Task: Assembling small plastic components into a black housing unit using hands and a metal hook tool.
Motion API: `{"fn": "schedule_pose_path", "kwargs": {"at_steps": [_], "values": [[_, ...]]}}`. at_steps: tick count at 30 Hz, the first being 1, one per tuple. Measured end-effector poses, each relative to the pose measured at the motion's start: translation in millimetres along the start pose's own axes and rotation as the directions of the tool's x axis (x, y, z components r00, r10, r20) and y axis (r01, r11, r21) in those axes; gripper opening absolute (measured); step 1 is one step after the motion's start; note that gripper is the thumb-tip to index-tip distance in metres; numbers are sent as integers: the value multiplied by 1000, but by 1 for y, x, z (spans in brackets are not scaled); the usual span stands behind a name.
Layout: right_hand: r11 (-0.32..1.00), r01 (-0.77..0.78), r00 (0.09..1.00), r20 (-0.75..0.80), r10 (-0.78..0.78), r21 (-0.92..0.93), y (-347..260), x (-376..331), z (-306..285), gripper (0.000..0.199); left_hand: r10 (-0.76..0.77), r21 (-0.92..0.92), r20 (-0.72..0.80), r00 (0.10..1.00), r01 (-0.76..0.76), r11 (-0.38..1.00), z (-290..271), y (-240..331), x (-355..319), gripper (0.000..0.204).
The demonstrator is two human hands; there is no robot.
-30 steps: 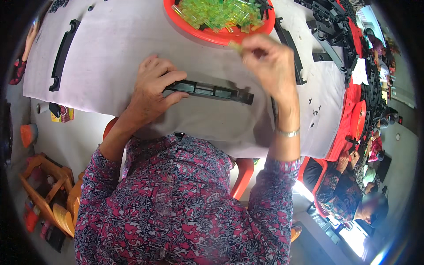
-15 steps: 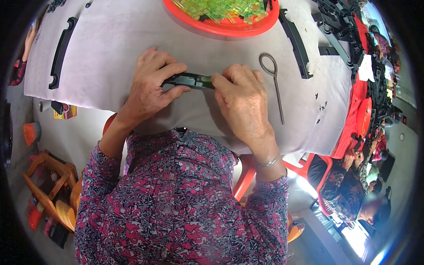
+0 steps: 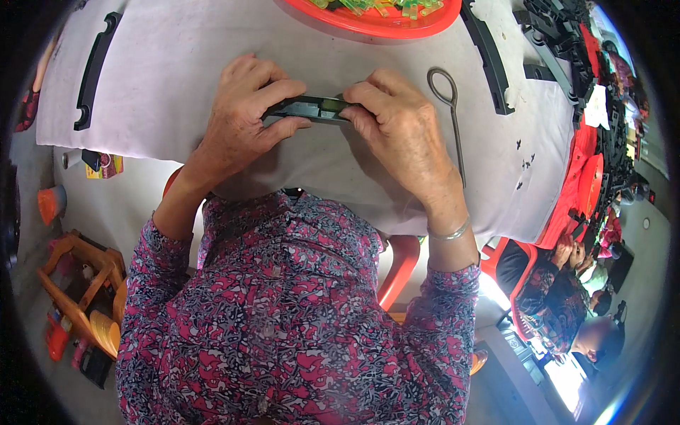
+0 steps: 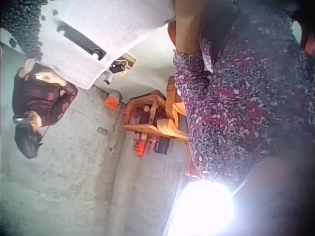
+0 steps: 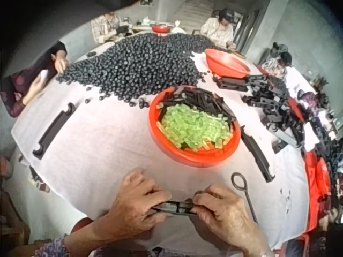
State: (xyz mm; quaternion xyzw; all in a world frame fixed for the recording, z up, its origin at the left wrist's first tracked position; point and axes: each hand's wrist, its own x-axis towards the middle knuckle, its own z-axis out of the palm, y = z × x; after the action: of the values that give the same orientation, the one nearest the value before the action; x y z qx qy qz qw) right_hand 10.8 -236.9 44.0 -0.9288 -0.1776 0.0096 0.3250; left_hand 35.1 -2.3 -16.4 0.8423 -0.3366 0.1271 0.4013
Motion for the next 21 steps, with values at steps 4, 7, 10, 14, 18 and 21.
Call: {"fn": "schedule_pose_path", "kwargs": {"at_steps": [4, 7, 10, 14, 18, 21], "values": [[1000, -11, 998, 63, 12, -17, 10, 1, -6, 16, 16, 22, 17, 1000, -16, 1000, -4, 2, 0, 37], [997, 67, 989, 129, -70, 26, 21, 12, -7, 15, 18, 17, 41, 999, -19, 1000, -5, 1, 1, 37], [998, 23, 983, 179, -33, 57, 19, 15, -8, 17, 27, 0, 59, 998, -28, 1000, -6, 1, 3, 36], [987, -18, 961, 277, -27, 158, 28, 20, -9, 17, 42, -16, 108, 993, -40, 999, -8, 0, 5, 36], [993, 19, 928, 368, -61, 117, 29, 31, -8, 16, 72, 9, 103, 992, -74, 997, -5, 0, 2, 38], [987, -31, 917, 398, -33, 155, 28, 31, -4, 16, 90, 32, 95, 991, -93, 995, -4, 0, -1, 38]]}}
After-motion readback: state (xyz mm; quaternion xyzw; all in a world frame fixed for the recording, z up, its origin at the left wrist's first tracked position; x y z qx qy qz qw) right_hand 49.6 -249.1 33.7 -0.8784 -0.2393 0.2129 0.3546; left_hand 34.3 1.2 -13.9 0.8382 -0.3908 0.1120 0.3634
